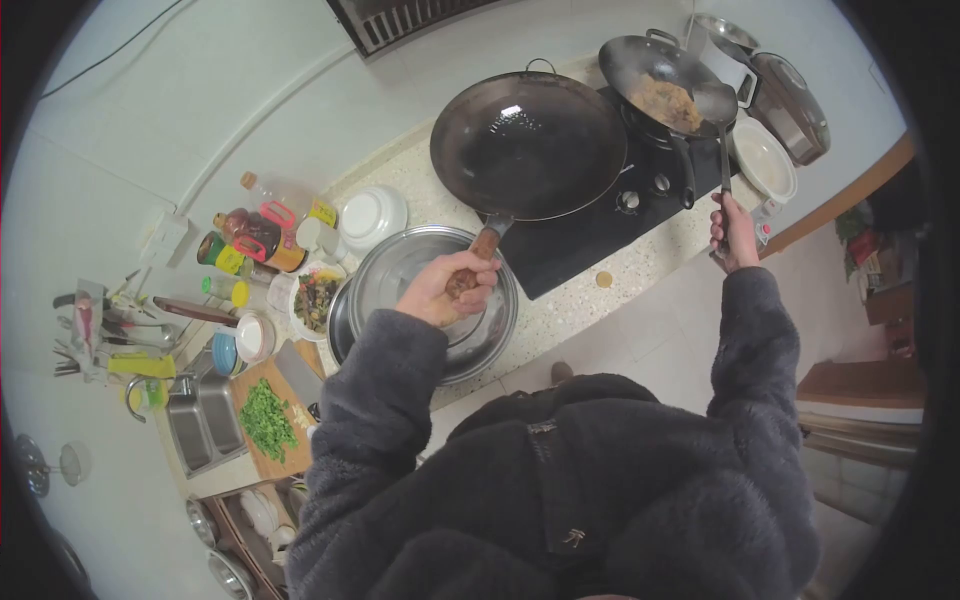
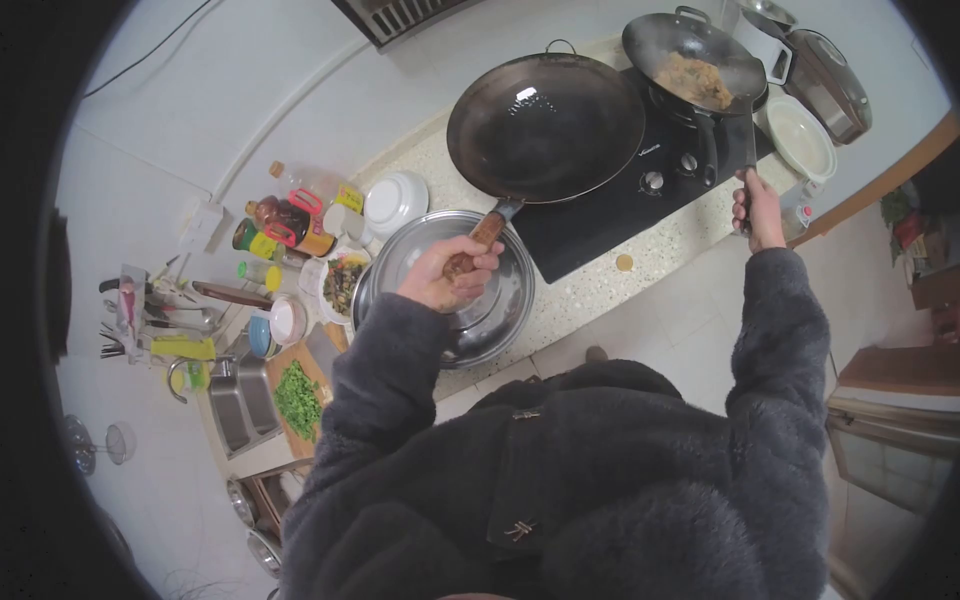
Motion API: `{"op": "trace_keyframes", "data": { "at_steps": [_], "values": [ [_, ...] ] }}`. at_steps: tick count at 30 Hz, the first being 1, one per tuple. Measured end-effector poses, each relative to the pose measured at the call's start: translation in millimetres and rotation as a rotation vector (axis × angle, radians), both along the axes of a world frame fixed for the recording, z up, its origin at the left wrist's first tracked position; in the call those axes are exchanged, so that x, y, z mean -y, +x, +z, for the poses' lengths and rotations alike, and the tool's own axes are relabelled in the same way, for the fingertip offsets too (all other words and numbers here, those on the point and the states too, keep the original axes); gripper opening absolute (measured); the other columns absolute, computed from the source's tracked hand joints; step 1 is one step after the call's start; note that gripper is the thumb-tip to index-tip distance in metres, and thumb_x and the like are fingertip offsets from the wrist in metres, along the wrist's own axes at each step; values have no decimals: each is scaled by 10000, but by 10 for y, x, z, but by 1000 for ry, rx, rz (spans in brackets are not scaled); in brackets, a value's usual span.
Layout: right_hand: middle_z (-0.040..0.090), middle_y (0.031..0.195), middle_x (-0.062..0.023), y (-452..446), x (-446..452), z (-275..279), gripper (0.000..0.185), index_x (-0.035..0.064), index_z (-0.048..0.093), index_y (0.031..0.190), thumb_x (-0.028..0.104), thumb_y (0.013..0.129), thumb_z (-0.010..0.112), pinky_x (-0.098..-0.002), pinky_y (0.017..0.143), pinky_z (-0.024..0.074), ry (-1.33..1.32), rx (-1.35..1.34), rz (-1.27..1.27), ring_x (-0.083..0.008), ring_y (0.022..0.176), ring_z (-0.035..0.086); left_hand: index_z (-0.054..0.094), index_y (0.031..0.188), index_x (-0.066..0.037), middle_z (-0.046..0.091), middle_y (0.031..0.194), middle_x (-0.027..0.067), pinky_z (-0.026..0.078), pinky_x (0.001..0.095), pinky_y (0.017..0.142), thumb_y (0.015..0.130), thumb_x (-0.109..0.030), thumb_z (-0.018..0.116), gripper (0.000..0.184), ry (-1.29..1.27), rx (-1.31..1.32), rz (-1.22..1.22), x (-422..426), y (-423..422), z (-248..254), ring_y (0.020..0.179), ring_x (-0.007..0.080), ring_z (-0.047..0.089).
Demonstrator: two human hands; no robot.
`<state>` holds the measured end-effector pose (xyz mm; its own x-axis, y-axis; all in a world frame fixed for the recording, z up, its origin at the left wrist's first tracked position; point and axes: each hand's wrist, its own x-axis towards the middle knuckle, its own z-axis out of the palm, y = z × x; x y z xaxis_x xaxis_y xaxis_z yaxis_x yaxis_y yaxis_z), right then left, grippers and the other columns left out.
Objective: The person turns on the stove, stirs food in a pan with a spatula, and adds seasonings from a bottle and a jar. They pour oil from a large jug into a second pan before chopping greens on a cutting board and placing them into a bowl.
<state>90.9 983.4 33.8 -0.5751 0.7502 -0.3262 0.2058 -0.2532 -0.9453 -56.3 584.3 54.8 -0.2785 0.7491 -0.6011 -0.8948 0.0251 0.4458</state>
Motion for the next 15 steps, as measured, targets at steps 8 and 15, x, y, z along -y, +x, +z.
{"op": "trace_keyframes", "data": {
  "at_steps": [8, 15],
  "values": [
    [426, 580, 49, 125, -21, -21, 282, 101, 540, 1034, 360, 977, 443, -154, 368, 329, -10, 16, -46, -22, 425, 373, 552, 915, -4, 520, 646, 33, 365, 186, 401, 848, -143, 568, 155, 17, 71, -34, 9, 11, -7, 388, 94, 415],
    [404, 568, 59, 93, 11, -27, 295, 99, 543, 1050, 367, 974, 447, -165, 351, 312, 3, 5, -58, -24, 411, 344, 530, 891, -7, 505, 627, 26, 299, 201, 335, 805, -89, 570, 125, 26, 71, -45, 278, 13, 12, 352, 93, 382]
  ]
}}
